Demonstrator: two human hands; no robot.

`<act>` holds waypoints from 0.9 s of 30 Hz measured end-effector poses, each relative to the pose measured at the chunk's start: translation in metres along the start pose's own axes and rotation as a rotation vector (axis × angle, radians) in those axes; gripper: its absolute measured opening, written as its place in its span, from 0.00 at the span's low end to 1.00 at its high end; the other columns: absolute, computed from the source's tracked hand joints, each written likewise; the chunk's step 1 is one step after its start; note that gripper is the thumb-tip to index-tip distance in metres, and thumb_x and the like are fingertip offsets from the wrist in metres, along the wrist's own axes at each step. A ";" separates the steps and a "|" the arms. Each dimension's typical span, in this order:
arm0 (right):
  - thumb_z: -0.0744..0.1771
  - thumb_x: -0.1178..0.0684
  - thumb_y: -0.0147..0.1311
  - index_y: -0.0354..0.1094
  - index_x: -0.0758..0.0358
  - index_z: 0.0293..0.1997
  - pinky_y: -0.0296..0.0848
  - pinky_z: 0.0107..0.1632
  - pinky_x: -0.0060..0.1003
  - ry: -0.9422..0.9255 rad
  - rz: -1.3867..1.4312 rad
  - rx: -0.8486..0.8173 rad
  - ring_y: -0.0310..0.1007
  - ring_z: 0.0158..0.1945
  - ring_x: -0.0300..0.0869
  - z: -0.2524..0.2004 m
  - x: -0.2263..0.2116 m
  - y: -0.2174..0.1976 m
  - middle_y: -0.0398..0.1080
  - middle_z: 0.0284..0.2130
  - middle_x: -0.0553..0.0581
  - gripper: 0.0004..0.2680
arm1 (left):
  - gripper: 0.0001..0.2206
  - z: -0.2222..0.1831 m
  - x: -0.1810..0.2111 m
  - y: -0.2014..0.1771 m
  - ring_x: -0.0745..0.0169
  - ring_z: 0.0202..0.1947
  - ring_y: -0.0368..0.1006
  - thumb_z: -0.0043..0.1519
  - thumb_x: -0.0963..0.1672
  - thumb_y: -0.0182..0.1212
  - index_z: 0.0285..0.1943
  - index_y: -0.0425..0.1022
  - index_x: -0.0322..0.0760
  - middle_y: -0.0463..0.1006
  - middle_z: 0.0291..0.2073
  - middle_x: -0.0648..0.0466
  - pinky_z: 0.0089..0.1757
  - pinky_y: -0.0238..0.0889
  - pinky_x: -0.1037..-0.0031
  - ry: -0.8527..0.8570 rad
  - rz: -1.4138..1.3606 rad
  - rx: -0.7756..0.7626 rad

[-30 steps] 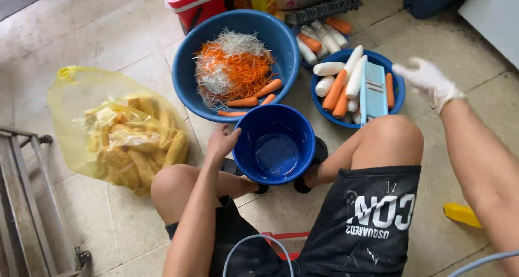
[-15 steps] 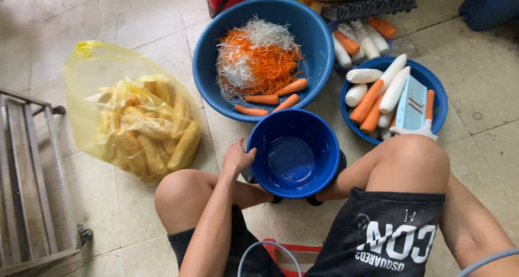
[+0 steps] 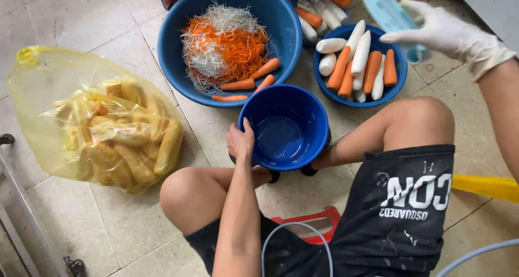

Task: Grating daikon radishes and carrots into a bowl using a mandoline-style grater.

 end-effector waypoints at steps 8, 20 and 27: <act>0.53 0.30 0.67 0.51 0.57 0.75 0.69 0.55 0.53 -0.077 -0.201 0.065 0.66 0.50 0.62 -0.140 -0.128 0.225 0.63 0.48 0.73 0.44 | 0.27 -0.018 0.055 0.032 0.41 0.42 0.75 0.71 0.57 0.45 0.63 0.73 0.31 0.78 0.42 0.42 0.45 0.69 0.52 0.047 -0.894 -0.438; 0.64 0.28 0.53 0.76 0.58 0.54 0.73 0.52 0.45 -0.106 -0.196 -0.278 0.77 0.50 0.55 -0.081 -0.092 0.253 0.77 0.46 0.64 0.25 | 0.32 -0.016 0.017 0.056 0.55 0.52 0.78 0.71 0.58 0.33 0.63 0.74 0.31 0.82 0.53 0.47 0.52 0.68 0.68 0.087 -0.905 -0.378; 0.65 0.41 0.55 0.76 0.66 0.46 0.75 0.50 0.46 0.310 0.259 0.253 0.80 0.48 0.54 0.123 0.128 0.222 0.79 0.42 0.67 0.17 | 0.32 -0.043 0.032 0.012 0.46 0.51 0.79 0.71 0.57 0.33 0.56 0.79 0.31 0.84 0.49 0.42 0.53 0.66 0.65 0.091 -0.556 -0.165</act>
Point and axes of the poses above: each hand's wrist, its own z-axis towards the middle knuckle, its own y-axis out of the palm, x = y × z, the point moved 7 cm from there along z, towards the middle knuckle
